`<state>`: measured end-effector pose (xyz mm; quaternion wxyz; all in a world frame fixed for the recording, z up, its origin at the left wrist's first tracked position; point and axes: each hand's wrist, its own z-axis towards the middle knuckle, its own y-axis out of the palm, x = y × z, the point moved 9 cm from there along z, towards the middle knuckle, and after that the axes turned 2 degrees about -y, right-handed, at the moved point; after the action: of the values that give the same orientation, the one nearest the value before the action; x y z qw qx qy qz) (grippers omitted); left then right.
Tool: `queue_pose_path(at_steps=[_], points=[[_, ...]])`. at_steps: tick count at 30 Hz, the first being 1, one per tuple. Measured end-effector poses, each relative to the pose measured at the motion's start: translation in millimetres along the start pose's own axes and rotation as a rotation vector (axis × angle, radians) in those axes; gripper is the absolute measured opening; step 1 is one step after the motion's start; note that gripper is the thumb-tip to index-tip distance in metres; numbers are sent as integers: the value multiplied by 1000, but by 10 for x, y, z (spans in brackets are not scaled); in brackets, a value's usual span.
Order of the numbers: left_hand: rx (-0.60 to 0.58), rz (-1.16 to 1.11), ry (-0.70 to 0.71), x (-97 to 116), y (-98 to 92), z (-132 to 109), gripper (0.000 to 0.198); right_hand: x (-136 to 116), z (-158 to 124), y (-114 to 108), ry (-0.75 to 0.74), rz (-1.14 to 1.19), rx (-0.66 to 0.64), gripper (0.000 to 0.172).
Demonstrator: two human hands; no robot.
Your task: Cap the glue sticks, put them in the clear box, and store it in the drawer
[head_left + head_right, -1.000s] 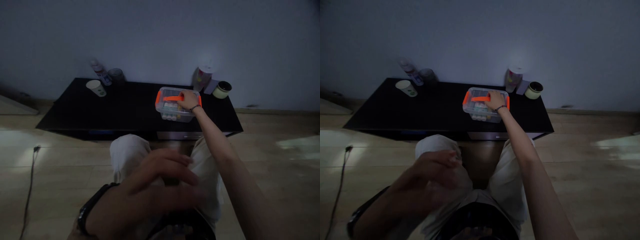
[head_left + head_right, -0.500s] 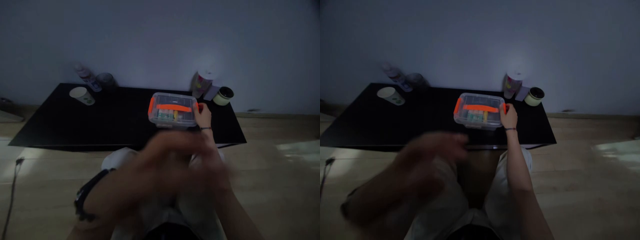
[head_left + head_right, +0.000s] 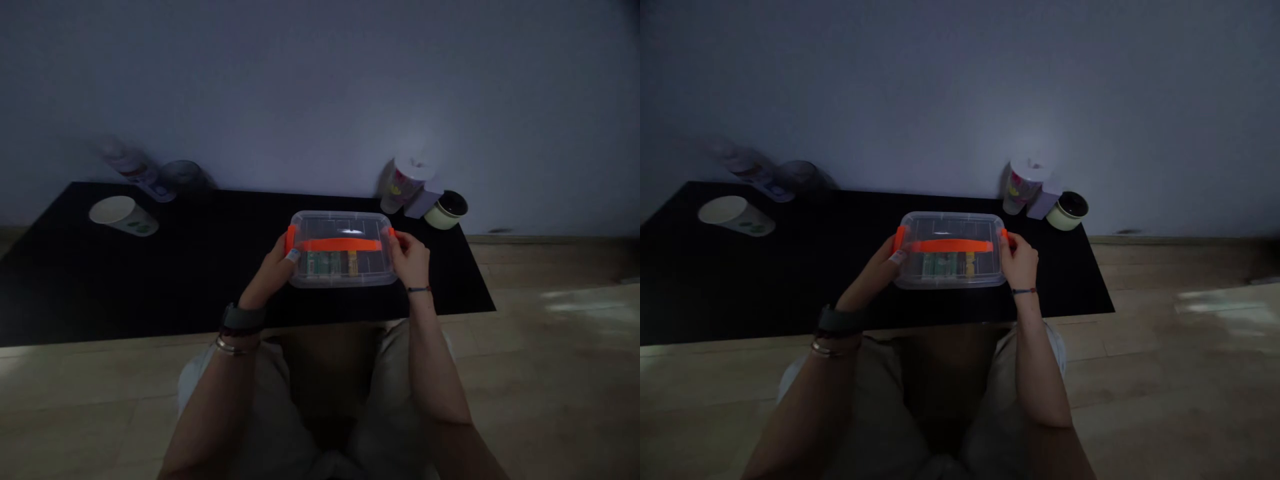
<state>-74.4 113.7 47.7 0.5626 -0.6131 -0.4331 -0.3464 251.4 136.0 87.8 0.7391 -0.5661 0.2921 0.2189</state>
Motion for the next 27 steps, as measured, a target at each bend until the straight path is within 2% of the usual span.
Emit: queue_pose_path(at_steps=[4, 7, 11, 13, 15, 17, 20, 23, 27], points=[[-3, 5, -90, -22, -102, -51, 63, 218, -34, 104, 65, 111, -51, 46], [-13, 9, -64, 21, -124, -62, 65, 211, -71, 38, 47, 158, 19, 46], [13, 78, -15, 105, -130, -65, 63, -43, -162, -209, -42, 165, 206, 43], [57, 120, -40, 116, -166, -74, 64, -307, -221, -257, -160, 150, 212, 38], [65, 155, -62, 132, -181, -88, 65, -605, -270, -167, -289, 106, 101, 33], [50, 217, -49, 175, -176, -102, 64, -861, -317, 48, -400, 43, -94, 30], [22, 340, -37, 215, -161, -117, 63, -1067, -374, 346, -519, -58, -309, 32], [-16, 378, -49, 173, -143, -114, 63, -1079, -364, 469, -566, -159, -345, 40], [-39, 197, 14, 77, -145, -63, 57, -1041, -317, 537, -597, -271, -349, 44]])
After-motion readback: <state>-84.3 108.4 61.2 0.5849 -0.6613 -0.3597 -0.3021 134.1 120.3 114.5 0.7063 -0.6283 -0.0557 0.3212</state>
